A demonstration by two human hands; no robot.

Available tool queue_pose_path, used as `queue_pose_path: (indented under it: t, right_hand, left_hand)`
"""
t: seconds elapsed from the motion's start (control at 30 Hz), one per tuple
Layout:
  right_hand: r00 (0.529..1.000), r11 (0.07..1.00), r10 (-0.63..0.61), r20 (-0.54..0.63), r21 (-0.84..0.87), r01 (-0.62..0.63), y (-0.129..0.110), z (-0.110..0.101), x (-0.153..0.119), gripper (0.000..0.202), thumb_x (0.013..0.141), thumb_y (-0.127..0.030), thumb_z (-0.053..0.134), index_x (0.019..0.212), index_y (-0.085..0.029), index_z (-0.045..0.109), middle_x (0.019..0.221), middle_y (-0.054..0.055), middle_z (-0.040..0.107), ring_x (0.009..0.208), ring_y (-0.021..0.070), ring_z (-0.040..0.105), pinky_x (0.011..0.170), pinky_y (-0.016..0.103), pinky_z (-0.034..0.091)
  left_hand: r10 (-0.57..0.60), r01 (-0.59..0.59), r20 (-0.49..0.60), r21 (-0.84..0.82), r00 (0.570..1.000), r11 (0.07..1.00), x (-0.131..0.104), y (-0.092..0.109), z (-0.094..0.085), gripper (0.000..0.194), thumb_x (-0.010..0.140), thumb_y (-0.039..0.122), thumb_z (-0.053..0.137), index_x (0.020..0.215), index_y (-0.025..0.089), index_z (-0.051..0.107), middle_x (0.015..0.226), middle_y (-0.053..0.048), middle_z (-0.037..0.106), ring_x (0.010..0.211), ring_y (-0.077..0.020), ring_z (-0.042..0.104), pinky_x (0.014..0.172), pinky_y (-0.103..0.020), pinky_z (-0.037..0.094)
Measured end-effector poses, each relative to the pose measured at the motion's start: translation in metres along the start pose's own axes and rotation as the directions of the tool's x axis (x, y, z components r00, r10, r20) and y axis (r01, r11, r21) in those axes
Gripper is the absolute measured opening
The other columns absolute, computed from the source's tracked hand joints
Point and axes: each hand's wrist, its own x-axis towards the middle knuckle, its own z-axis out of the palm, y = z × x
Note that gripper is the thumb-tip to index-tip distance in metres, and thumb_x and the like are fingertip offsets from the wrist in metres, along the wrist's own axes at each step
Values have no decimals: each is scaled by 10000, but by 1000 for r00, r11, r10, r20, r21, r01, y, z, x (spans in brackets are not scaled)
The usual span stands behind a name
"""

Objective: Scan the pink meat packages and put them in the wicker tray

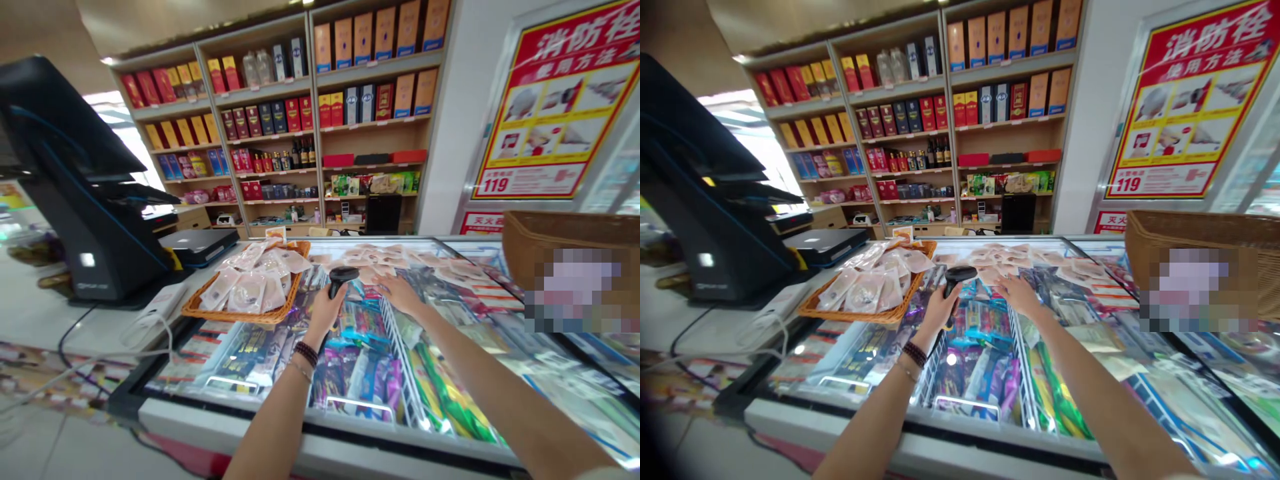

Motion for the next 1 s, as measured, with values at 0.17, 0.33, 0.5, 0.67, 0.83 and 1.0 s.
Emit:
queue_pose_path:
  t: [0.17,0.33,0.5,0.67,0.83,1.0]
  right_hand:
    - [986,998,-4,-169,57,14,3,2,-21,345,1089,-382,584,1178,-248,889,1331,132,838,1361,349,722,1207,497,512]
    - [936,979,201,-287,91,-182,5,1,-22,402,909,-550,820,1105,-202,872,1256,170,825,1250,377,731,1113,481,548]
    - [958,965,201,-205,207,-158,7,8,-14,494,769,-523,927,1154,-221,851,1400,177,779,1321,417,706,1123,524,547]
    - [932,801,275,-235,593,-87,16,15,-13,401,722,-574,914,903,-245,773,1013,112,873,1003,357,828,930,468,642]
    - [848,575,446,-287,818,-26,21,17,-12,596,606,-751,923,869,-251,731,923,132,877,918,378,850,872,496,679]
    - [838,505,481,-256,863,-27,20,18,-13,669,546,-761,957,885,-229,735,931,151,874,913,380,855,826,488,696]
  left_hand:
    - [0,0,0,54,1000,999,1,-6,0,592,867,824,694,809,248,571,533,42,549,434,-150,527,494,-276,435]
    - [3,-4,7,173,1000,985,-1,-4,2,514,909,744,672,824,244,590,547,30,563,472,-176,566,508,-280,417]
    - [13,-18,26,186,1000,982,-4,-1,3,509,924,740,668,862,239,606,569,34,569,487,-181,576,530,-284,420]
    - [10,-15,27,180,1000,984,-5,-1,2,531,919,761,667,846,240,595,566,32,563,484,-179,566,524,-285,431]
    - [27,-32,37,147,999,989,-9,5,0,567,905,795,664,851,234,608,536,34,538,476,-176,555,518,-284,411]
    - [75,-79,57,59,995,995,-16,15,1,549,898,772,674,849,231,594,528,40,523,459,-151,513,511,-273,395]
